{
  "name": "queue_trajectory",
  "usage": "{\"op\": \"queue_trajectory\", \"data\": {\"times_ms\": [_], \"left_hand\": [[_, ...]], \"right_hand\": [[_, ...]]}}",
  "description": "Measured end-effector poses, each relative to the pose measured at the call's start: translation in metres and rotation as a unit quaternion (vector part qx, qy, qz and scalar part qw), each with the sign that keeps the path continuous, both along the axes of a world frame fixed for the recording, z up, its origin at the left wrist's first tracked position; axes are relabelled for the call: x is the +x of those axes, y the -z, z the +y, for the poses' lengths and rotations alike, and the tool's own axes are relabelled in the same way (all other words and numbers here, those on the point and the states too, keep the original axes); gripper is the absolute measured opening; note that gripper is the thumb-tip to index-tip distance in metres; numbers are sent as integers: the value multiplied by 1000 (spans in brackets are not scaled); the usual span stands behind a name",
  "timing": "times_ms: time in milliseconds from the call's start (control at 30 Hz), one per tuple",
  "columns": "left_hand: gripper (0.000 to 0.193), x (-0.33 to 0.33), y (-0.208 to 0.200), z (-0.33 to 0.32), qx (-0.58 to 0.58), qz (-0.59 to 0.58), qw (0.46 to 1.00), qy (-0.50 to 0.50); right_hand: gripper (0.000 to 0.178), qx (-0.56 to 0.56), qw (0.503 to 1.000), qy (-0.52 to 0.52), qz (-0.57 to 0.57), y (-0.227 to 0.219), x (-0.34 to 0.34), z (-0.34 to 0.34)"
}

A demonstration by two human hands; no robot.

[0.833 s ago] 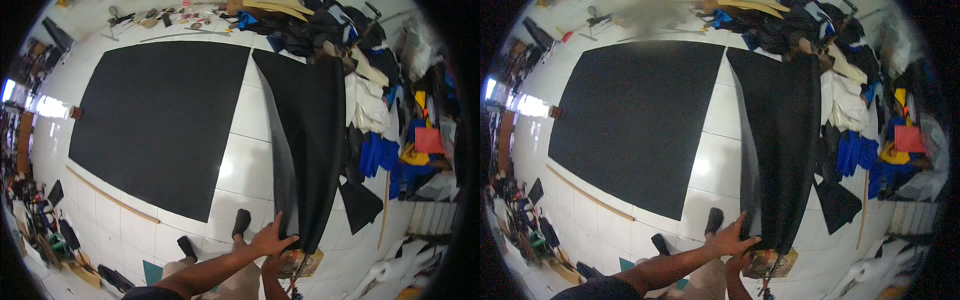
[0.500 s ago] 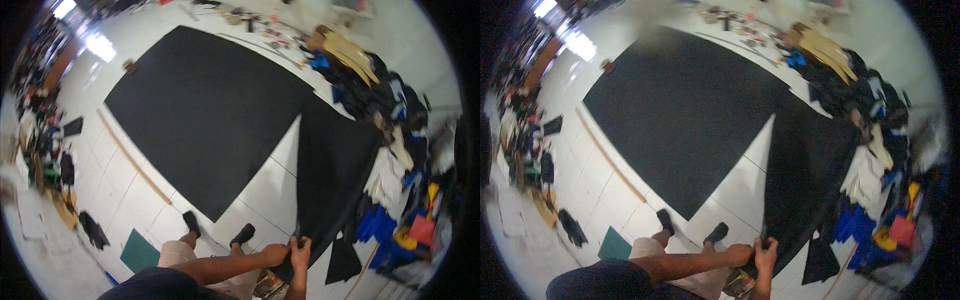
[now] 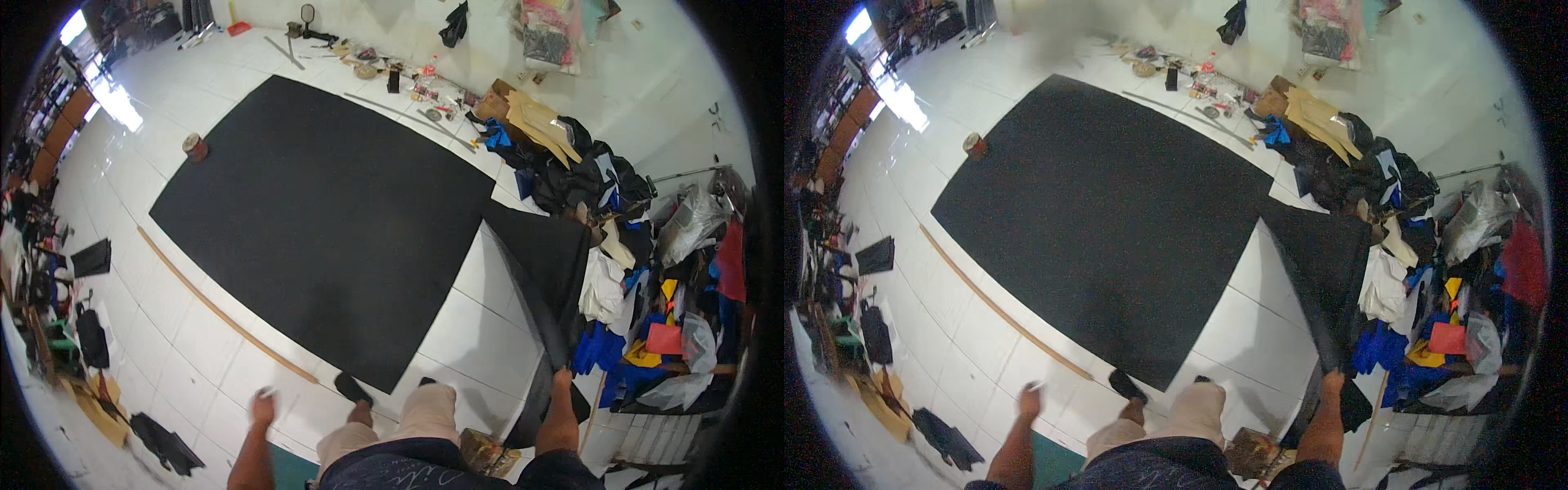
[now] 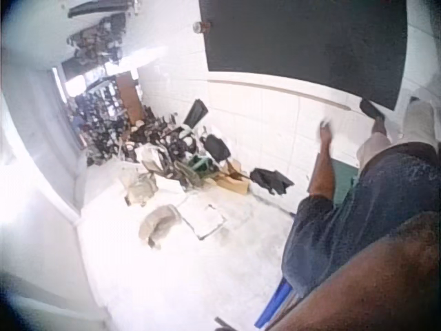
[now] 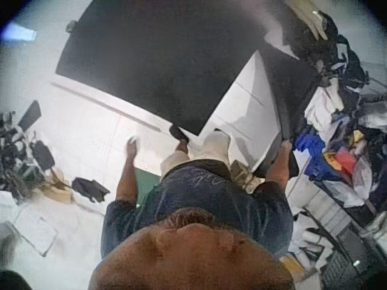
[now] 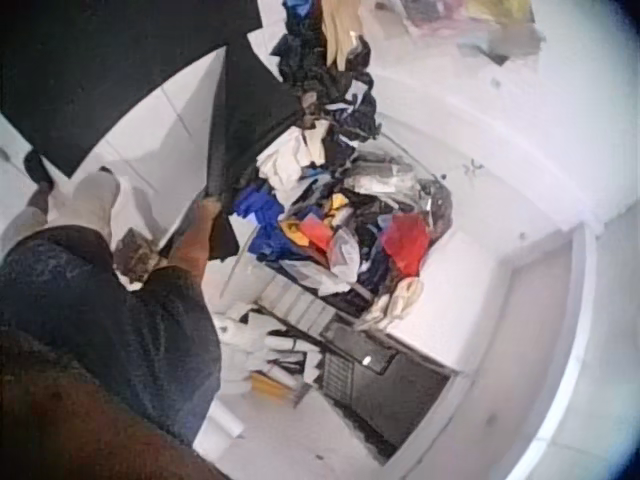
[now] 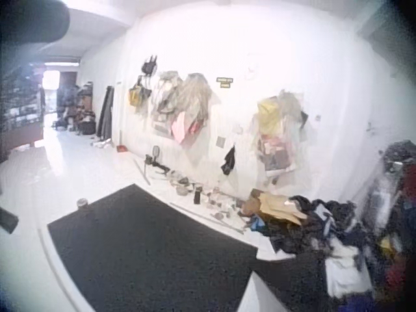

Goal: The person smooths out a large sheet of black fabric on a floor, aligns a wooden pole as a guide, and cuts the fabric into sections using shears.

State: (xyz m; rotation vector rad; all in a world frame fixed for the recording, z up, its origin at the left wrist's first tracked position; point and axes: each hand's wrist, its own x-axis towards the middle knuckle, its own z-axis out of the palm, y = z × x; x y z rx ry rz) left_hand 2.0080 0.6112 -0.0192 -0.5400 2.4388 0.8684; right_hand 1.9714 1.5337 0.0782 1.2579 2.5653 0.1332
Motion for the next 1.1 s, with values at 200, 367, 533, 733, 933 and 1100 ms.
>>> {"op": "queue_trajectory", "data": {"times_ms": [200,367,533,733,933,1100], "left_hand": [[29,157,-153,-392,-387,-112,899,-171],[41,45,-171,-525,-291,-25,915,-278],[30,-93,-154,-583,-100,95,930,-340],[44,-101,-104,-554,57,-189,962,-191],[40,-290,-112,-685,21,-188,964,-187],[41,-461,-117,-884,-24,-142,982,-124]], "right_hand": [[49,-118,948,267,123,7,-19,-191],[40,-68,988,137,-8,-6,-56,-291],[36,-74,993,6,-90,29,-129,-397],[38,15,973,-207,-103,32,-225,-454],[46,-94,988,-5,-120,10,-356,-676],[42,-73,989,21,-125,-48,-438,-815]]}}
